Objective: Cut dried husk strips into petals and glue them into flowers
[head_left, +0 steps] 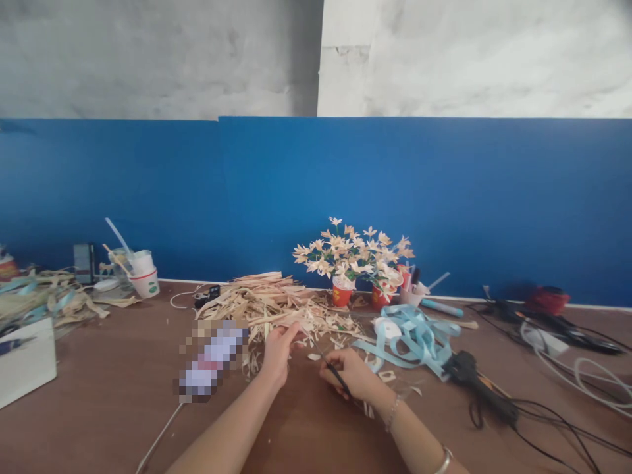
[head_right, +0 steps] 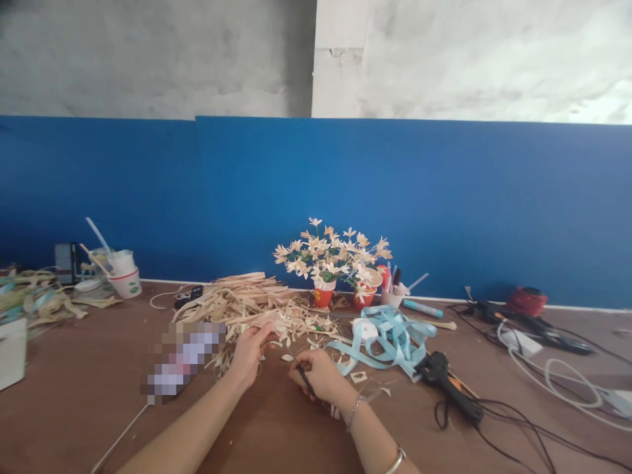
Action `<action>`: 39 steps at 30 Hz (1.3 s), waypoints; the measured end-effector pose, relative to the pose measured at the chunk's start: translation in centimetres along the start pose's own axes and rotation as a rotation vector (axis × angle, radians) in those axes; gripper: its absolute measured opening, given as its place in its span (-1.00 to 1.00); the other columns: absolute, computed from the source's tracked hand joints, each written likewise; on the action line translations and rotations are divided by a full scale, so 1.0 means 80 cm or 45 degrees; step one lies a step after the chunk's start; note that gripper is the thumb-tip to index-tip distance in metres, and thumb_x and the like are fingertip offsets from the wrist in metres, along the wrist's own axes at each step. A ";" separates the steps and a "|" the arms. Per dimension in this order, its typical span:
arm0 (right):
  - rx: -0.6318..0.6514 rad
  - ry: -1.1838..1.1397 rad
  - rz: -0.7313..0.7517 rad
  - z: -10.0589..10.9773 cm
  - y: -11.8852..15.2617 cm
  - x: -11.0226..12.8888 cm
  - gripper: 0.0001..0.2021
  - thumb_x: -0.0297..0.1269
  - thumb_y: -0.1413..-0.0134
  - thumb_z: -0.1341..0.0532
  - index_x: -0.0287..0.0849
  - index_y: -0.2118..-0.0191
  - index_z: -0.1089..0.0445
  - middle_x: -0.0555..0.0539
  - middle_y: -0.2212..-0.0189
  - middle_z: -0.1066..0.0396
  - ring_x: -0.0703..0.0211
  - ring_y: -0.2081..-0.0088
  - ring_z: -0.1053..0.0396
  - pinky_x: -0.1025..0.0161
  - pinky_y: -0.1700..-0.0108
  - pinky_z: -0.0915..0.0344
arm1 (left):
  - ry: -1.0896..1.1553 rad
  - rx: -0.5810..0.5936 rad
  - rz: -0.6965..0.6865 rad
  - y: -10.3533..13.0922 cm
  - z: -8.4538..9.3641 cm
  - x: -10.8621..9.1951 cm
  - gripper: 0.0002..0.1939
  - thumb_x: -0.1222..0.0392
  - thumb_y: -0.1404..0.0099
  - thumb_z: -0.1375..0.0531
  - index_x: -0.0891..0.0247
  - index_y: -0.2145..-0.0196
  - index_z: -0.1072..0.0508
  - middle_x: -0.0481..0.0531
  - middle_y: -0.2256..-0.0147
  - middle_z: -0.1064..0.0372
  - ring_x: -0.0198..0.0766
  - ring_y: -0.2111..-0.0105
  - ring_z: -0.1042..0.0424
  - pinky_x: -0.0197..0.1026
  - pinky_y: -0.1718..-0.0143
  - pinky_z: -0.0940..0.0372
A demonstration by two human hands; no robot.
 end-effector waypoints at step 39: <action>0.237 0.002 -0.071 0.011 0.015 0.000 -0.84 -0.27 0.17 -0.20 -0.26 0.45 -0.42 0.14 0.79 -0.21 0.44 0.78 -0.11 0.52 0.76 -0.06 | -0.235 0.448 0.147 0.004 -0.014 0.007 -0.74 0.05 0.04 -0.29 0.34 0.56 -0.43 -0.04 0.62 -0.34 -0.38 0.63 -0.27 -0.34 0.59 -0.12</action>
Point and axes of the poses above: each hand's wrist, its own y-axis away from the middle knuckle, its own z-axis out of the back of the hand, x = y × z, the point moved 6 cm from there along -y, towards the middle knuckle
